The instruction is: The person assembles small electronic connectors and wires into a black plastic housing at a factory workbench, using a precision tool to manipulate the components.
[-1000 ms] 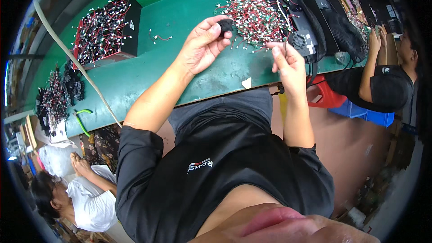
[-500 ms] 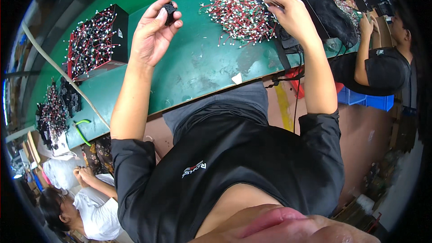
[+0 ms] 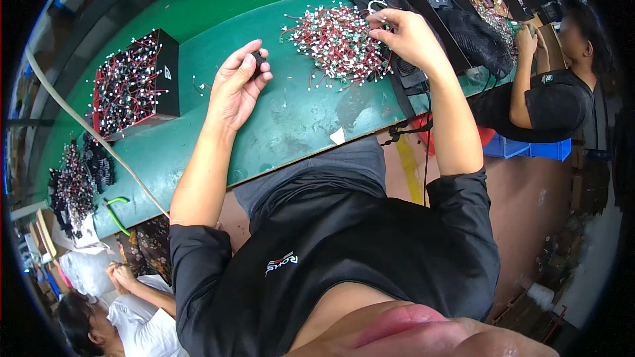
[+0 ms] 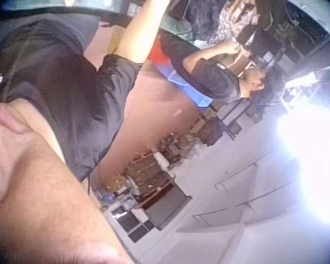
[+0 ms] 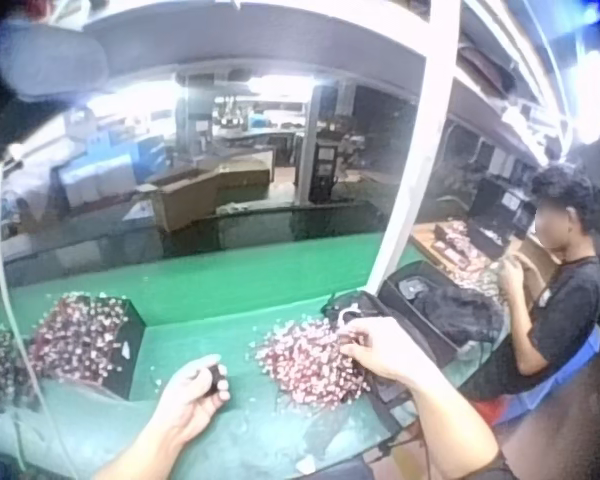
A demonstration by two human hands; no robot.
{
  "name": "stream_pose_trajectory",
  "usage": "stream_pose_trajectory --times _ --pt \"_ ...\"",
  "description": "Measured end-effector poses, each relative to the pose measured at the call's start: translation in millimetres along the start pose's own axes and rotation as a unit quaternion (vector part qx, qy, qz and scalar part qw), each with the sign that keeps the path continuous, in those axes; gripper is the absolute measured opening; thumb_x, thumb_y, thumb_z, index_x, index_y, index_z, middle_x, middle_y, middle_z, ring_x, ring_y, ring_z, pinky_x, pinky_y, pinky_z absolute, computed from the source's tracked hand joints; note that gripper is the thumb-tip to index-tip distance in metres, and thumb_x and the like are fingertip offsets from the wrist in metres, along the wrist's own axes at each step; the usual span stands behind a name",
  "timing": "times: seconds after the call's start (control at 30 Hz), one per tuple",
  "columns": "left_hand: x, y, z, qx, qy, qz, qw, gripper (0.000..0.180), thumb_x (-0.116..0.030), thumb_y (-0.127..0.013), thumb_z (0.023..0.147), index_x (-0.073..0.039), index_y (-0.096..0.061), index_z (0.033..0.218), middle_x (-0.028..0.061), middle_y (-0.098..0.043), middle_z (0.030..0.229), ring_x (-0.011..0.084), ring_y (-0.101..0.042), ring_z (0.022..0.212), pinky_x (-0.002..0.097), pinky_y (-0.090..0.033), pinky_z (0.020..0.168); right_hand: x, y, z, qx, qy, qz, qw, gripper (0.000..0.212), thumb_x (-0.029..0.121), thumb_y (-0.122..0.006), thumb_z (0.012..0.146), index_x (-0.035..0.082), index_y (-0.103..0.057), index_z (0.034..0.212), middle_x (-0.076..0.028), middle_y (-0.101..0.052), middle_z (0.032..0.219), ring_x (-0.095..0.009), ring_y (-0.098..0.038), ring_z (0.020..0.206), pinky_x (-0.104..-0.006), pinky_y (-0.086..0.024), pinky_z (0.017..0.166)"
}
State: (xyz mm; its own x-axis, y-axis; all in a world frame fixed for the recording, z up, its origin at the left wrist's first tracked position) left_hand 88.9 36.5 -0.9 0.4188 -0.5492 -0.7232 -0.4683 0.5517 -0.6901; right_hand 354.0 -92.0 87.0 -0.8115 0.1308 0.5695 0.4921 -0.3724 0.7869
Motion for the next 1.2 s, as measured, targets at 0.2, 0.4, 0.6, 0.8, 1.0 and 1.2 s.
stream_pose_trajectory --times 0.2,0.4,0.6,0.8,1.0,1.2 --pt "9 1 -2 0.007 0.013 -0.013 1.000 0.031 -0.012 -0.062 0.097 -0.001 -0.060 0.127 0.0100 -0.063 0.114 0.0164 -0.060 0.093 0.0317 -0.056 0.084 -7 -6 -1 0.037 -0.067 -0.056 0.996 0.024 0.018 -0.073 0.084 0.003 -0.074 0.102 -0.014 -0.073 0.086 -0.019 -0.069 0.078 -0.0317 -0.052 0.074" --pt "5 1 -6 -0.004 -0.007 0.009 1.000 0.032 -0.009 -0.063 0.096 -0.001 -0.060 0.127 0.0097 -0.063 0.115 0.0174 -0.062 0.098 0.0331 -0.055 0.088 2 30 -5 -0.122 -0.081 -0.032 0.989 0.021 0.017 -0.073 0.085 0.002 -0.074 0.100 -0.009 -0.073 0.078 -0.010 -0.064 0.069 -0.0265 -0.050 0.066" --pt "5 -4 -1 0.018 -0.028 0.046 0.998 0.033 -0.009 -0.062 0.097 -0.002 -0.059 0.129 0.0082 -0.061 0.118 0.0170 -0.061 0.101 0.0334 -0.053 0.091 10 23 11 -0.132 -0.051 0.192 0.971 0.016 0.012 -0.072 0.087 0.003 -0.074 0.099 -0.002 -0.073 0.085 -0.005 -0.061 0.076 -0.0223 -0.049 0.070" --pt "-2 3 -3 0.004 -0.033 0.032 0.999 0.032 -0.007 -0.063 0.096 -0.002 -0.060 0.127 0.0079 -0.063 0.115 0.0169 -0.062 0.099 0.0338 -0.054 0.091 32 35 20 -0.240 -0.018 0.166 0.956 0.015 0.011 -0.072 0.087 0.003 -0.074 0.100 -0.004 -0.075 0.089 -0.007 -0.065 0.080 -0.0230 -0.050 0.075" --pt "-6 2 -3 0.004 -0.040 0.031 0.999 0.031 -0.006 -0.064 0.095 -0.001 -0.061 0.126 0.0077 -0.064 0.113 0.0168 -0.062 0.098 0.0337 -0.055 0.090 30 41 25 -0.295 0.073 0.304 0.903 0.018 0.009 -0.072 0.090 0.000 -0.074 0.105 -0.004 -0.074 0.093 -0.006 -0.065 0.085 -0.0202 -0.050 0.077" --pt "-4 -5 -5 0.014 -0.037 0.032 0.999 0.034 -0.008 -0.065 0.094 -0.002 -0.060 0.128 0.0070 -0.063 0.113 0.0165 -0.063 0.098 0.0325 -0.054 0.091 24 19 33 -0.166 -0.035 0.242 0.955 0.021 0.010 -0.073 0.089 0.000 -0.072 0.107 -0.006 -0.074 0.096 -0.001 -0.056 0.067 -0.0168 -0.042 0.058"
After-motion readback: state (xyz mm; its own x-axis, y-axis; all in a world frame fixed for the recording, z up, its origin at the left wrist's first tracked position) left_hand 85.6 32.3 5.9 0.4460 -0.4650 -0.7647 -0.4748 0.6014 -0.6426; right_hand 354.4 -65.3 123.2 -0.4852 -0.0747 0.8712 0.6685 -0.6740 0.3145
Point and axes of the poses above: each hand's wrist, its own z-axis towards the middle knuckle, its own y-axis out of the back of the hand, x = y × z, the point moved 9 cm from there along z, towards the middle knuckle
